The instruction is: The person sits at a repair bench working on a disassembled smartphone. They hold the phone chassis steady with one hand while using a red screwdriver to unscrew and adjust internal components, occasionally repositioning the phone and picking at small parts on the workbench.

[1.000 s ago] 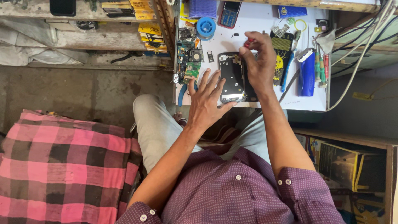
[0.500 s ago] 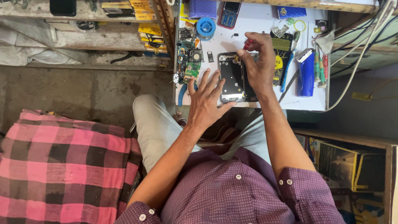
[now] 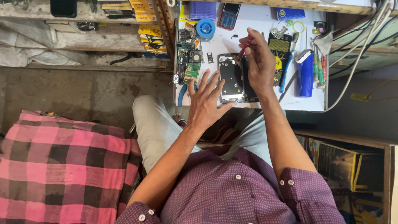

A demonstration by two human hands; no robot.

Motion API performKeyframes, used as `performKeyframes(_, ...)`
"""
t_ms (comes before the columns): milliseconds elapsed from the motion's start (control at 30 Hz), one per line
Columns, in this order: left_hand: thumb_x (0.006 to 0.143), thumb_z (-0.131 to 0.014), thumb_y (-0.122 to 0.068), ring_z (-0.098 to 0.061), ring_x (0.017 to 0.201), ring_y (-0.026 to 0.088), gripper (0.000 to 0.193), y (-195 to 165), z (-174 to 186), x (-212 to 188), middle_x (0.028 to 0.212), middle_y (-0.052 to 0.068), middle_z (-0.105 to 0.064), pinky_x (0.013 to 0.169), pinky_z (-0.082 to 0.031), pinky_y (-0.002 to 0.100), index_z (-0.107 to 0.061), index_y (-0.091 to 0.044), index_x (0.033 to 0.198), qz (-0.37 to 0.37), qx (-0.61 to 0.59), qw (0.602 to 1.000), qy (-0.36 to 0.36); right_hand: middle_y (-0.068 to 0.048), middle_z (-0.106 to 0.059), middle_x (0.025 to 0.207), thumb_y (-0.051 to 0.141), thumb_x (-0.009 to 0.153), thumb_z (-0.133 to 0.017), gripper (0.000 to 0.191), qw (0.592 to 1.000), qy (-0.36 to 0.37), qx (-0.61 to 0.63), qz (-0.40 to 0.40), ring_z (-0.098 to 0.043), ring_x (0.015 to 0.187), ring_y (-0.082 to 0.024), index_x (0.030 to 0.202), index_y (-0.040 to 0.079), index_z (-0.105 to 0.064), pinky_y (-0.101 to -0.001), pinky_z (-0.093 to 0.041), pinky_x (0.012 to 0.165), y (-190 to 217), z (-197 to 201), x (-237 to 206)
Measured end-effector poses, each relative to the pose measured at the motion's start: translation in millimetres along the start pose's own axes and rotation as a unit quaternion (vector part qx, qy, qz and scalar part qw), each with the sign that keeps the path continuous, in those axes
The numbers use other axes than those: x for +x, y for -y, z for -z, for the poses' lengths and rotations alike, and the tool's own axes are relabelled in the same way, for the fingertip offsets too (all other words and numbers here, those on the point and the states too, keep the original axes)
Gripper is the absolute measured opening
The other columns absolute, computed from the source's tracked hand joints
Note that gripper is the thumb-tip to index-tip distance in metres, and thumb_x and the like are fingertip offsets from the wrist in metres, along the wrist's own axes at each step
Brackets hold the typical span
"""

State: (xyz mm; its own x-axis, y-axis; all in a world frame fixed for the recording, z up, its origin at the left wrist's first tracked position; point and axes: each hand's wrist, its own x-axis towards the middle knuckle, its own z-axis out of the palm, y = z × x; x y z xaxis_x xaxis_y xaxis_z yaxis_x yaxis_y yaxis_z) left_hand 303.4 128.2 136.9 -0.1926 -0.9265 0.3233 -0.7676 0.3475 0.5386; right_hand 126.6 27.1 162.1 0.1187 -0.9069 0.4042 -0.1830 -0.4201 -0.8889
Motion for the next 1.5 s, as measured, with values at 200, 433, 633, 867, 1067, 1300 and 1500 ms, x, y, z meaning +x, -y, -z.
performKeyframes(200, 0.081, -0.081, -0.053, -0.035, 0.150, 0.032, 0.073, 0, 0, 0, 0.152, 0.013, -0.053, 0.121, -0.014, 0.060, -0.067, -0.001, 0.131, 0.003, -0.001, 1.000, 0.001, -0.009, -0.056, 0.126, -0.014, 0.103, -0.065, 0.045, 0.998, -0.009, -0.033, 0.051, -0.061, 0.106, -0.016, 0.143, 0.003, -0.054, -0.0277, -0.054, 0.095, -7, 3, -3)
performKeyframes(433, 0.081, -0.080, -0.053, -0.035, 0.150, 0.032, 0.072, -2, -1, 1, 0.152, 0.013, -0.053, 0.120, -0.014, 0.060, -0.067, -0.002, 0.131, 0.003, -0.003, 1.000, 0.000, -0.010, -0.058, 0.122, -0.014, 0.102, -0.070, 0.047, 0.992, -0.007, -0.100, 0.080, -0.063, 0.104, -0.017, 0.142, 0.005, -0.054, -0.0281, -0.055, 0.092, -8, 5, -5)
performKeyframes(633, 0.081, -0.080, -0.052, -0.035, 0.150, 0.032, 0.072, -2, -1, 1, 0.151, 0.013, -0.053, 0.121, -0.014, 0.060, -0.067, -0.002, 0.131, 0.004, 0.000, 1.000, 0.002, -0.011, -0.059, 0.131, -0.014, 0.105, -0.063, 0.051, 0.999, 0.003, -0.035, 0.031, -0.064, 0.114, -0.018, 0.149, 0.007, -0.050, -0.0288, -0.055, 0.099, -8, 2, -7)
performKeyframes(867, 0.081, -0.080, -0.053, -0.035, 0.150, 0.032, 0.072, -3, -1, 2, 0.151, 0.013, -0.053, 0.121, -0.014, 0.060, -0.067, -0.002, 0.131, 0.004, 0.004, 1.000, 0.001, -0.011, -0.062, 0.131, -0.016, 0.106, -0.063, 0.054, 0.995, 0.010, -0.089, 0.050, -0.066, 0.115, -0.020, 0.152, 0.007, -0.048, -0.0300, -0.055, 0.101, -8, 3, -6)
performKeyframes(1067, 0.082, -0.080, -0.053, -0.035, 0.150, 0.032, 0.073, -4, -2, 2, 0.152, 0.013, -0.053, 0.120, -0.015, 0.060, -0.067, -0.002, 0.132, 0.005, -0.002, 1.000, 0.006, -0.011, -0.059, 0.125, -0.012, 0.107, -0.064, 0.057, 0.997, -0.002, -0.057, 0.042, -0.067, 0.108, -0.017, 0.156, 0.008, -0.043, -0.0280, -0.057, 0.098, -9, 2, -9)
performKeyframes(1300, 0.081, -0.080, -0.053, -0.034, 0.150, 0.031, 0.073, -4, -3, 1, 0.152, 0.012, -0.052, 0.121, -0.014, 0.060, -0.067, -0.003, 0.132, 0.007, 0.007, 1.000, 0.005, -0.011, -0.057, 0.125, -0.009, 0.102, -0.072, 0.061, 0.994, -0.013, -0.109, 0.021, -0.064, 0.104, -0.016, 0.152, 0.009, -0.043, -0.0276, -0.054, 0.097, -10, 4, -11)
performKeyframes(1500, 0.081, -0.081, -0.053, -0.035, 0.150, 0.032, 0.073, -6, -4, 2, 0.152, 0.012, -0.053, 0.121, -0.014, 0.060, -0.067, -0.002, 0.131, 0.004, 0.005, 1.000, 0.002, -0.012, -0.058, 0.130, -0.010, 0.103, -0.070, 0.065, 0.990, 0.018, -0.126, 0.066, -0.061, 0.114, -0.020, 0.157, 0.007, -0.038, -0.0324, -0.051, 0.105, -8, 7, -12)
